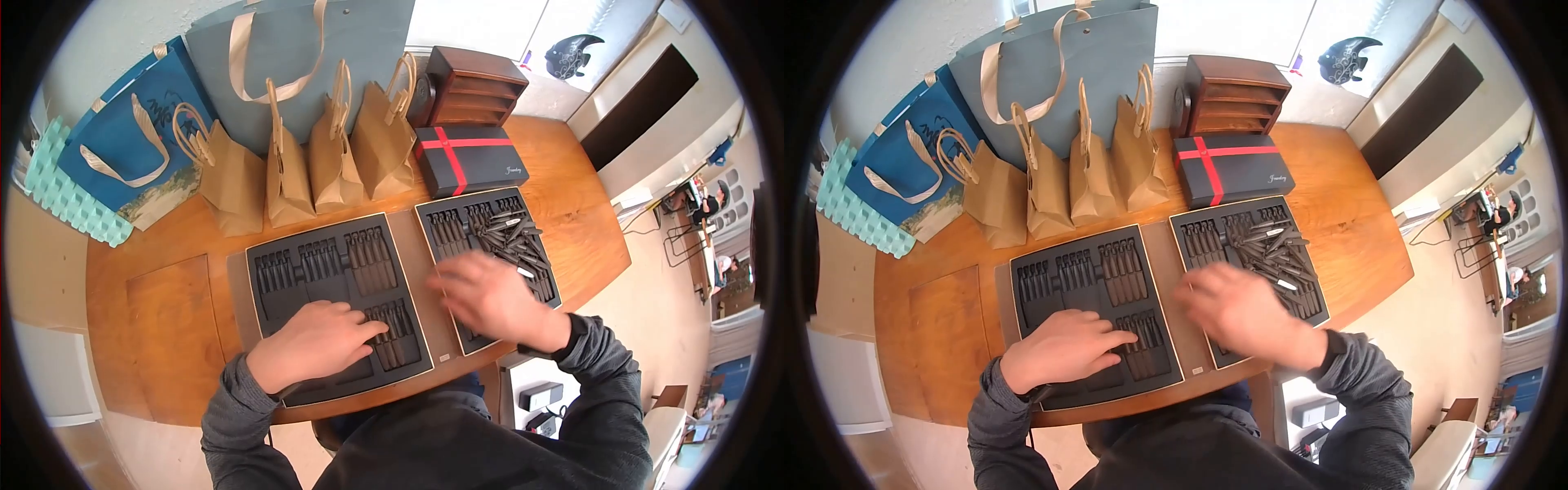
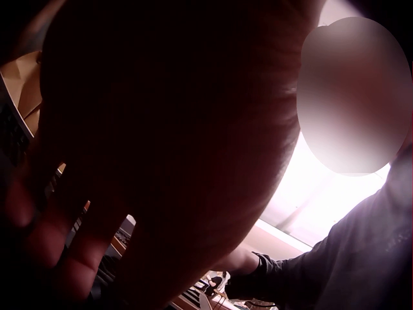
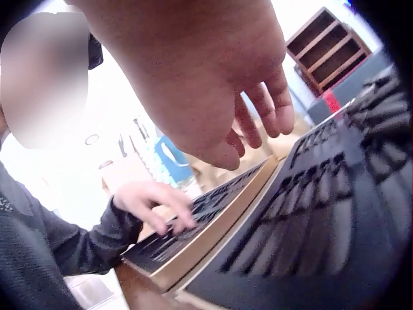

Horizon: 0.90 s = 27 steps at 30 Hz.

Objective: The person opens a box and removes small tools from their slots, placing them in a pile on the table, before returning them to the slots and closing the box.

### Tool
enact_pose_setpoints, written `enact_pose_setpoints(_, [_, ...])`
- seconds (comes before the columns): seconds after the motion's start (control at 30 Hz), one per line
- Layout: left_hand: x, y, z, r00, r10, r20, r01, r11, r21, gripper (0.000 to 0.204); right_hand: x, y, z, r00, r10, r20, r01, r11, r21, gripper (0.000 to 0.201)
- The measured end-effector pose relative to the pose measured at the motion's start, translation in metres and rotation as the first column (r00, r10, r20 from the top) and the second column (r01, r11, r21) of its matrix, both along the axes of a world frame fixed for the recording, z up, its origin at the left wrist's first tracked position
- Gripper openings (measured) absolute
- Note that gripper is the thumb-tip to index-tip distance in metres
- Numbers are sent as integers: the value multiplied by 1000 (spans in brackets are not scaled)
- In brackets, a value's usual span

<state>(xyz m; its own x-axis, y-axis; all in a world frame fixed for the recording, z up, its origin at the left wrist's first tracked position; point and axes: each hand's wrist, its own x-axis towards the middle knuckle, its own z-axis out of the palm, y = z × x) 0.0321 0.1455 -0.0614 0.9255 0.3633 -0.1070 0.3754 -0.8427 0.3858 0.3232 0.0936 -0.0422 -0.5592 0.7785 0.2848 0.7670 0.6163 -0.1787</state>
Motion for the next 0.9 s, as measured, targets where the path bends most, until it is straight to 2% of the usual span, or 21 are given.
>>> enact_pose_setpoints(0.13, [-2, 6, 3, 993, 80, 84, -69, 989, -128, 37, 52, 21, 4, 948, -316, 34, 317, 948, -19, 35])
enact_pose_setpoints(0.27, [-8, 19, 14, 970, 232, 73, -195, 922, -333, 36, 72, 33, 0, 905, -407, 124, 407, 913, 20, 34])
enact_pose_setpoints(0.33, [-18, 29, 8, 945, 304, 123, -219, 865, -451, 34, 72, 36, -6, 912, -388, 135, 388, 921, 33, 32])
enact_pose_setpoints(0.4, [-30, 40, -5, 891, 392, 229, -180, 769, -613, 29, 72, 37, -15, 914, -373, 161, 372, 928, 34, 29])
enact_pose_setpoints(0.5, [-38, 44, -1, 773, 602, 200, -220, 550, -806, 22, 71, 42, -21, 916, -348, 202, 346, 937, 46, 23])
enact_pose_setpoints(0.6, [-41, 52, -6, 698, 690, 194, -293, 521, -802, 20, 69, 43, -23, 921, -335, 201, 330, 942, 56, 17])
enact_pose_setpoints(0.63, [-39, 52, -8, 689, 687, 231, -289, 553, -781, 18, 68, 42, -22, 925, -329, 191, 323, 944, 63, 15])
enact_pose_setpoints(0.83, [-42, 51, -23, 711, 669, 216, -219, 503, -836, 18, 59, 46, -15, 949, -287, 129, 273, 955, 119, 12])
enact_pose_setpoints(0.9, [-44, 53, -26, 711, 678, 187, -253, 495, -831, 18, 54, 48, -7, 961, -269, 71, 257, 956, 142, 13])
